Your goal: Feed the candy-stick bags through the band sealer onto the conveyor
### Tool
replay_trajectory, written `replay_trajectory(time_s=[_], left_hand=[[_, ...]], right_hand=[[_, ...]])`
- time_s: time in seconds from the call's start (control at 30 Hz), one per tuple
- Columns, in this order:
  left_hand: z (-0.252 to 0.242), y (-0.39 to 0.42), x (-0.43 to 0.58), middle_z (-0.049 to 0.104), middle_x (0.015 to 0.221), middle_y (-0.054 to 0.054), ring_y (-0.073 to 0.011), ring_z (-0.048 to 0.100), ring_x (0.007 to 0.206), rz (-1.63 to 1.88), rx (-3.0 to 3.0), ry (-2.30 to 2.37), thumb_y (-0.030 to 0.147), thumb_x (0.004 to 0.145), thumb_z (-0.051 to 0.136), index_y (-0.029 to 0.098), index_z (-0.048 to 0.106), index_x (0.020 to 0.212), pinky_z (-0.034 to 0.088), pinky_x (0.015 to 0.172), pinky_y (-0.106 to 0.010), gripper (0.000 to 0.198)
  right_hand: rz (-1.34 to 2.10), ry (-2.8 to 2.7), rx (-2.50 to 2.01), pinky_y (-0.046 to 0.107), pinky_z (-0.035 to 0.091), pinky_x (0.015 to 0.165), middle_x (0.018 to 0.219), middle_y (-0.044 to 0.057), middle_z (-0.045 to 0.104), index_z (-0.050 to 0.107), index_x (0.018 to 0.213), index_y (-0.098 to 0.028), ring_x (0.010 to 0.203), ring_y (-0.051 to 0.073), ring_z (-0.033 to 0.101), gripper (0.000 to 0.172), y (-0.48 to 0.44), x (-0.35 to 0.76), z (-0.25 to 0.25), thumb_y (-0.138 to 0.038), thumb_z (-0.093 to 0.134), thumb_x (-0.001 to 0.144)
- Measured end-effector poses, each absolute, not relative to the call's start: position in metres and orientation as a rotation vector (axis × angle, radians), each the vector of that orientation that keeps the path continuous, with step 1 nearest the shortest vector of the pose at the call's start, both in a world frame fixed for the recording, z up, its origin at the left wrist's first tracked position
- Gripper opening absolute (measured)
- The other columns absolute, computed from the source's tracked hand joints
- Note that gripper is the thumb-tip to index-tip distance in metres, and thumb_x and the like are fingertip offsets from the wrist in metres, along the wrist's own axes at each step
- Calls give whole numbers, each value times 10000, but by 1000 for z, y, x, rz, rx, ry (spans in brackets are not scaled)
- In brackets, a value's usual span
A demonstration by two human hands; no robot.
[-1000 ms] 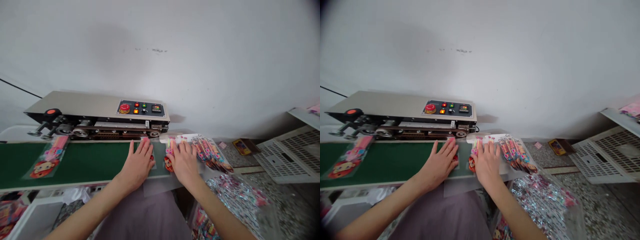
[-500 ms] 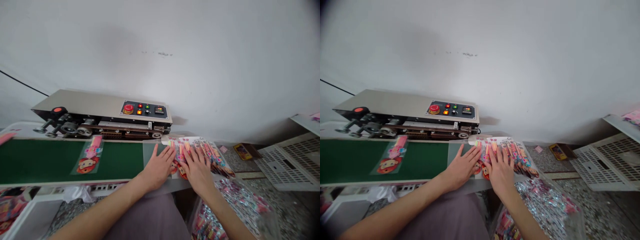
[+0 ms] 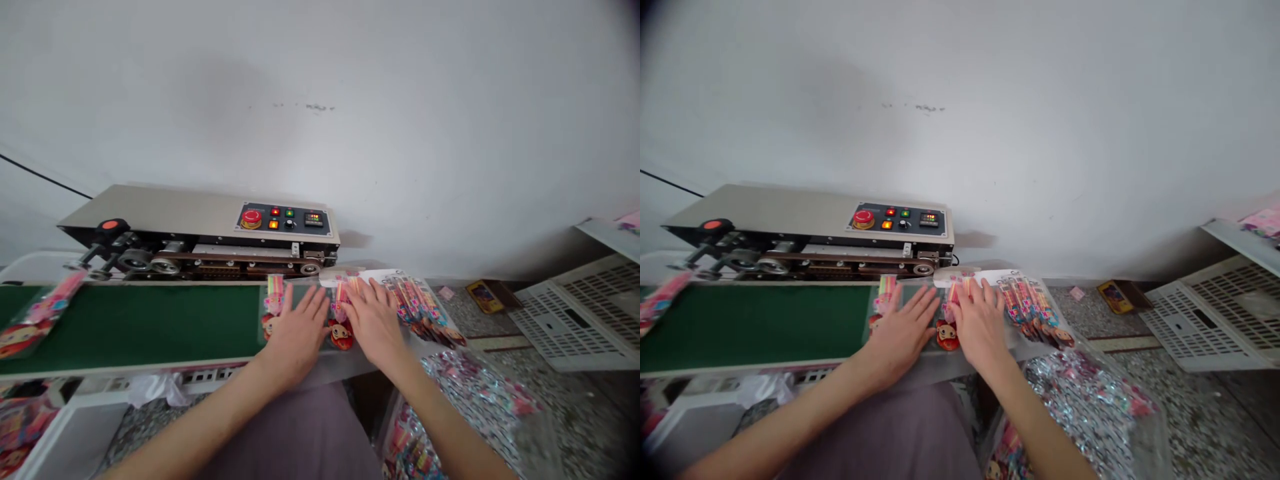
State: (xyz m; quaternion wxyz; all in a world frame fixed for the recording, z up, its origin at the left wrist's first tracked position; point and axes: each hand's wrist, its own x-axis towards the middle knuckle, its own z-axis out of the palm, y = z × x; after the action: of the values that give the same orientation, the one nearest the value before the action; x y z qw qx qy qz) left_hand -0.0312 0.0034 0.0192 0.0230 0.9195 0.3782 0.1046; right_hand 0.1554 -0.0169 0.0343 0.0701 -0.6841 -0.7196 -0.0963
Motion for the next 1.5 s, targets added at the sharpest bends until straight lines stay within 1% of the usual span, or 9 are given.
replay_trajectory(time_s=[0.2,0.4,0.6,0.8,0.9,1.03,1.27,1.4,1.5], left_hand=[[3,-6,-5,306,1638,-119,-285,242,1526,319,2893,931,429,1072,250,181,345,1552,128,1203,-668,549],[-8,-9,-10,256,1657,-99,-252,174,1546,372,2904,973,414,1072,233,166,264,1582,48,1218,-657,568],[-11,-11,-9,243,1660,-90,-248,183,1543,427,2895,1002,399,1073,216,156,266,1579,0,1209,-685,564],[-11,-16,-7,319,1634,-95,-267,242,1525,422,2863,1075,434,1069,232,161,298,1570,29,1205,-708,575],[-10,-16,-6,315,1634,-98,-272,253,1519,421,2852,1101,440,1068,232,157,314,1564,39,1201,-720,577],[-9,-14,-7,325,1629,-97,-289,282,1508,401,2845,1145,437,1062,272,168,322,1563,64,1195,-731,571],[-8,-9,-27,317,1629,-97,-293,290,1507,370,2809,1276,450,1065,252,172,338,1559,43,1195,-726,573],[-5,-5,-52,385,1599,-105,-323,333,1487,350,2801,1355,452,1059,278,203,374,1549,51,1192,-725,557],[5,-2,-60,421,1572,-145,-356,347,1474,350,2765,1477,468,1056,267,159,447,1509,75,1185,-729,577]], right_hand=[[-86,-2209,-1960,384,401,911,1224,94,663,675,1266,-249,1101,248,527,430,20,169,33,-129,408,951],[45,-2193,-2003,377,354,921,1096,54,695,743,1028,-255,1053,228,540,377,36,171,36,-72,433,916],[38,-2186,-1936,363,339,916,1061,45,689,733,1032,-247,1045,224,538,368,30,175,36,-74,427,923],[-272,-2224,-1932,405,317,992,1245,77,665,617,1309,-202,1103,255,513,357,-14,189,29,-225,441,1000],[-342,-2243,-1944,434,306,1024,1263,72,663,625,1304,-221,1130,264,506,344,-24,193,26,-255,462,1003],[-332,-2187,-2023,414,358,961,1220,90,674,664,1234,-213,1112,270,520,305,-18,192,26,-279,497,986],[-280,-2228,-1983,412,371,950,1391,107,591,587,1355,-197,1128,273,510,378,-24,162,20,-282,470,1006],[-230,-2225,-2006,407,377,908,1401,117,582,579,1361,-197,1131,278,512,381,-22,141,24,-293,471,1008],[-182,-2220,-1983,403,376,899,1396,97,591,557,1386,-223,1141,270,511,393,-20,142,31,-314,469,1014]])
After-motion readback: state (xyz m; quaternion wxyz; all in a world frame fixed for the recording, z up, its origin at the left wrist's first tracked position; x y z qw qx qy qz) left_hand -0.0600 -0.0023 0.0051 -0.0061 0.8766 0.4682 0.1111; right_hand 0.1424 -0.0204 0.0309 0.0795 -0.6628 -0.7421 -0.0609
